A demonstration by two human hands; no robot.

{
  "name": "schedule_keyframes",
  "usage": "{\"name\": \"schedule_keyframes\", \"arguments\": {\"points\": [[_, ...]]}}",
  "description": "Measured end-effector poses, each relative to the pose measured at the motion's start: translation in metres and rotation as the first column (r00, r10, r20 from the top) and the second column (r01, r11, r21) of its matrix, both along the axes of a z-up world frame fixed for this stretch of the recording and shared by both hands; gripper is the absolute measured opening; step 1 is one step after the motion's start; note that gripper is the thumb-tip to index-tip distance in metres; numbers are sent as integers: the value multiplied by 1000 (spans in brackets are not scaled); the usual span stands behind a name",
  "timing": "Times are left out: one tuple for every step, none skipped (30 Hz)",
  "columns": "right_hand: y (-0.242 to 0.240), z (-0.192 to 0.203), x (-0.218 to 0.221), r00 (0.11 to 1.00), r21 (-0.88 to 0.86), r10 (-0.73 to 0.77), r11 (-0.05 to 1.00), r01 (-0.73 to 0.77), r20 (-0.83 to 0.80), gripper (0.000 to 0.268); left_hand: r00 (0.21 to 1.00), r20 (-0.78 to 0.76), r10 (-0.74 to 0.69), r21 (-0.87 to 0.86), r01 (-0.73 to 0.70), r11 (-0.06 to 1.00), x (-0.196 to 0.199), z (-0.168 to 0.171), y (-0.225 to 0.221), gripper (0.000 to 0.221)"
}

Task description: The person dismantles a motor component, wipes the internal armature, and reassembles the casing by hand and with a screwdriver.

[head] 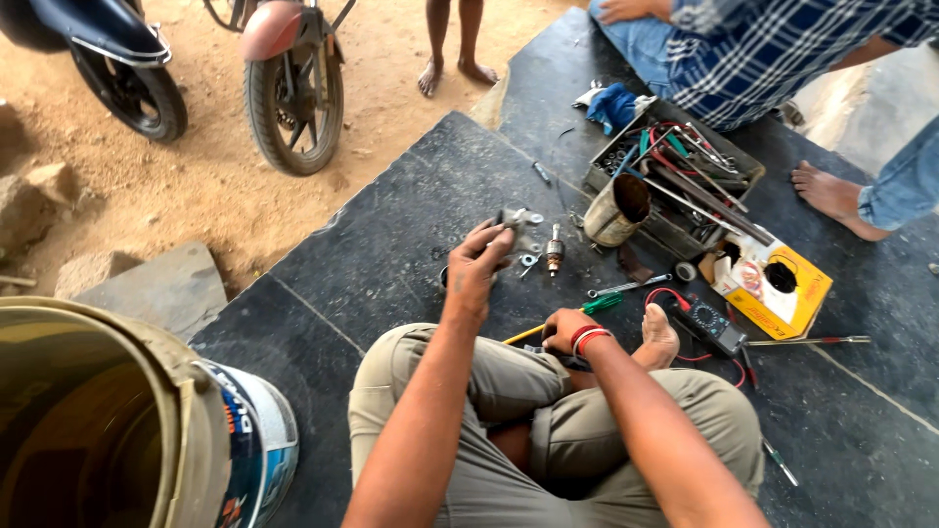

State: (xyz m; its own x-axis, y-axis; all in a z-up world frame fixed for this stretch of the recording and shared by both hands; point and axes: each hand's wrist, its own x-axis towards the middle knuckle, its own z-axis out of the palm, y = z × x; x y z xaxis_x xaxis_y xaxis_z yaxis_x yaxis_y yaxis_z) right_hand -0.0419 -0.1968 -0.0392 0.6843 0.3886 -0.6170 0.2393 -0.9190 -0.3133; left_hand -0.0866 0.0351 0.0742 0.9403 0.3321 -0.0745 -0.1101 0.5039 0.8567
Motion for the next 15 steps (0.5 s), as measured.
{"name": "schedule_keyframes", "arguments": {"points": [[3,0,1,999,-2,46,999,-45,15,27,1000,22,-8,-33,9,999,2,1,-2,35],[6,-1,3,995,-4,91,996,-91,29,28,999,44,-15,-66,18,998,3,2,-4,34],[14,-2,9,988,-6,145,989,-145,44,30,999,35,-15,-79,18,997,4,2,-4,33],[22,-3,17,977,32,209,977,-210,30,31,1000,27,-15,-92,18,996,5,2,-4,32],[31,-3,27,960,74,280,957,-280,17,32,1000,17,-8,-103,10,995,4,1,-2,31],[39,-1,40,937,116,349,931,-347,6,33,999,48,-7,-124,13,992,3,-1,-1,30],[49,2,57,906,134,422,897,-420,14,35,997,79,-4,-140,15,990,1,-3,0,28],[57,9,75,870,152,492,858,-490,23,36,994,112,0,-155,17,988,0,-3,0,27],[60,20,94,846,126,524,837,-532,98,42,998,57,4,-199,7,980,-2,-4,3,27],[66,30,110,816,99,552,814,-572,172,48,1000,3,6,-244,-5,970,-1,-4,5,28],[63,46,130,873,95,483,868,-488,69,48,1000,-22,1,-214,-6,977,-3,-5,7,27],[64,56,141,839,-284,518,840,-462,167,61,999,-48,-4,-185,-5,983,-4,-5,9,27],[62,67,153,812,-244,559,821,-515,167,49,998,-63,-22,-154,12,988,0,-4,13,27],[58,77,165,783,-203,598,799,-567,169,39,995,-104,10,-164,-27,986,3,-3,20,28],[54,81,170,820,-139,537,844,-519,198,37,991,-136,16,-178,-40,983,6,0,22,29]]}}
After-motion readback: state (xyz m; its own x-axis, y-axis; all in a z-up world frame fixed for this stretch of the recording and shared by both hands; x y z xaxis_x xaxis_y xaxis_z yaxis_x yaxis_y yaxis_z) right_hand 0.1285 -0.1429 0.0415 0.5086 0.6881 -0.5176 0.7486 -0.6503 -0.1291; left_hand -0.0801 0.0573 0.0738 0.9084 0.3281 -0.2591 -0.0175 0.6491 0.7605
